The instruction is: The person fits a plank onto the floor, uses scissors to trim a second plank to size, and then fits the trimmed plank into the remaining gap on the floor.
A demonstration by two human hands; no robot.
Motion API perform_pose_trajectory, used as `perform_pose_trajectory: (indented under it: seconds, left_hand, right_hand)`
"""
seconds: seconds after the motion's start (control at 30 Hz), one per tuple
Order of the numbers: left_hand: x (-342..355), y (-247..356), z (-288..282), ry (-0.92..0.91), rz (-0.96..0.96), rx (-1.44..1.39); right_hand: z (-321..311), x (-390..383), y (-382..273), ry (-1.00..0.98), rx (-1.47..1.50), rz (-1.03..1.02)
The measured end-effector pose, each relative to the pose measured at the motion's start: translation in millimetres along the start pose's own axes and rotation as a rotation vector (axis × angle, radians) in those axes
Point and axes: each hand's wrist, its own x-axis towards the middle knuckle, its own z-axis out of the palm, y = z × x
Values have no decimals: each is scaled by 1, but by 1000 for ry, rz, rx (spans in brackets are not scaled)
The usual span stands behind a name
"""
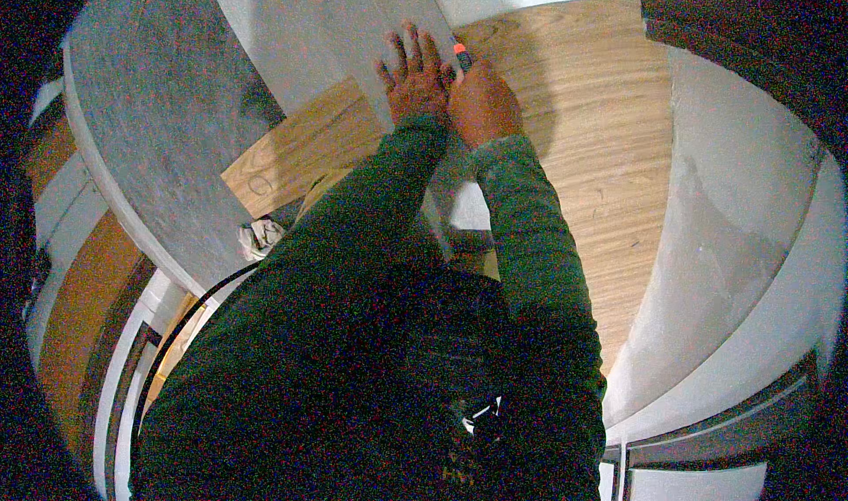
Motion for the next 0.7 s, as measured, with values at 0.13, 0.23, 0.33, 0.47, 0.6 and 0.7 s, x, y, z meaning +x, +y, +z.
perform_pose_trajectory:
  seconds: [0.13,0.23,0.33,0.47,0.6,0.7]
  left_hand:
    - [1,0,-7,-46,-18,14]
    - [1,-3,-8,-56,-26,-19]
    - [-3,-9,-3,-22,-25,-35]
    - [-6,-14,-2,-16,-17,-118]
    - [-6,-15,0,7,-20,-75]
    - [-5,-14,2,17,-16,-75]
  right_hand:
    - [4,-5,9,25,-13,-61]
    - [3,-5,8,-13,-61,-52]
    - [13,-3,9,-2,-113,-55]
    - [23,-1,13,11,-119,-73]
    - [15,-7,5,-28,-147,-56]
    - [23,-12,13,18,-122,-42]
